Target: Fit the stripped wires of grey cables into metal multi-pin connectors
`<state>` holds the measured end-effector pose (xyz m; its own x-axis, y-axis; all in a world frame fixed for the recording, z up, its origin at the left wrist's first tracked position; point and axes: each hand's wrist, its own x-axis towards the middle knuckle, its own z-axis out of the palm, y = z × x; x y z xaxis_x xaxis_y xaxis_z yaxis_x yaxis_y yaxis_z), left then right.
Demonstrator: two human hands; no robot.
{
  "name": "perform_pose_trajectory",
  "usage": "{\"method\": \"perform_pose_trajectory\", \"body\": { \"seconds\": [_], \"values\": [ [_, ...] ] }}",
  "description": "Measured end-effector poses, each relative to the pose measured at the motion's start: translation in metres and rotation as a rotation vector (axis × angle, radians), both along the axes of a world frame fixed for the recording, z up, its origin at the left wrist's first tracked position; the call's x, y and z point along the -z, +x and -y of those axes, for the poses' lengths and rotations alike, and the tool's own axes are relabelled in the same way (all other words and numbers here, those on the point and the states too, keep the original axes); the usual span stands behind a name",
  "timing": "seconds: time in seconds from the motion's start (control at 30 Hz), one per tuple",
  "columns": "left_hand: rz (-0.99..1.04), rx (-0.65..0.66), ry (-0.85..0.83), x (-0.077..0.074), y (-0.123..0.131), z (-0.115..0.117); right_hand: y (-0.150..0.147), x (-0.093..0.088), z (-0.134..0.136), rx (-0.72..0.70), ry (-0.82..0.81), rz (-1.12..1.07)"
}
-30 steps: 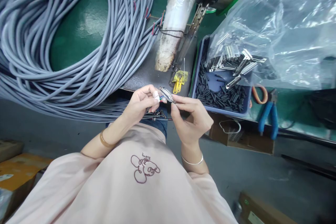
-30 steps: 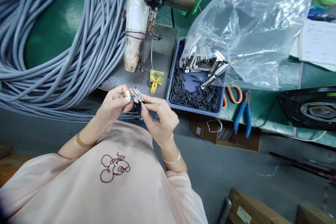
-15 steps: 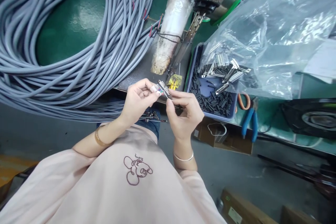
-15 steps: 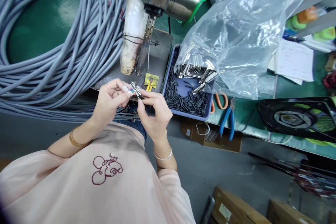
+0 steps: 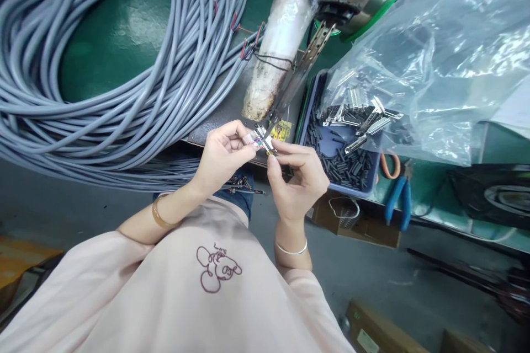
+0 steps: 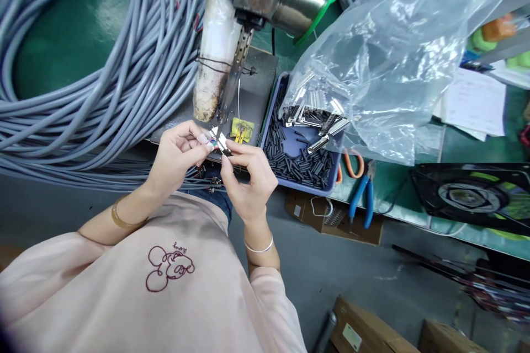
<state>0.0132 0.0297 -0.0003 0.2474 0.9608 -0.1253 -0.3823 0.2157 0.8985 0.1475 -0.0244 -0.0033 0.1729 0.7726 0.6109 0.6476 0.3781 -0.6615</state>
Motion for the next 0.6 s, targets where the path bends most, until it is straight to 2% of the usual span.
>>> {"method": "perform_pose_trajectory", "body": {
  "seconds": [0.23, 0.6],
  "values": [
    [0.009, -0.014, 0.005, -0.005, -0.0003, -0.0018, -0.0004, -0.0027, -0.0017, 0.018, 0.017, 0.003],
    [0.009, 0.023, -0.06, -0.0013, -0.0047, -0.0007, -0.0006, 0.0011, 0.0032, 0.007, -0.017, 0.013]
  ]
}}
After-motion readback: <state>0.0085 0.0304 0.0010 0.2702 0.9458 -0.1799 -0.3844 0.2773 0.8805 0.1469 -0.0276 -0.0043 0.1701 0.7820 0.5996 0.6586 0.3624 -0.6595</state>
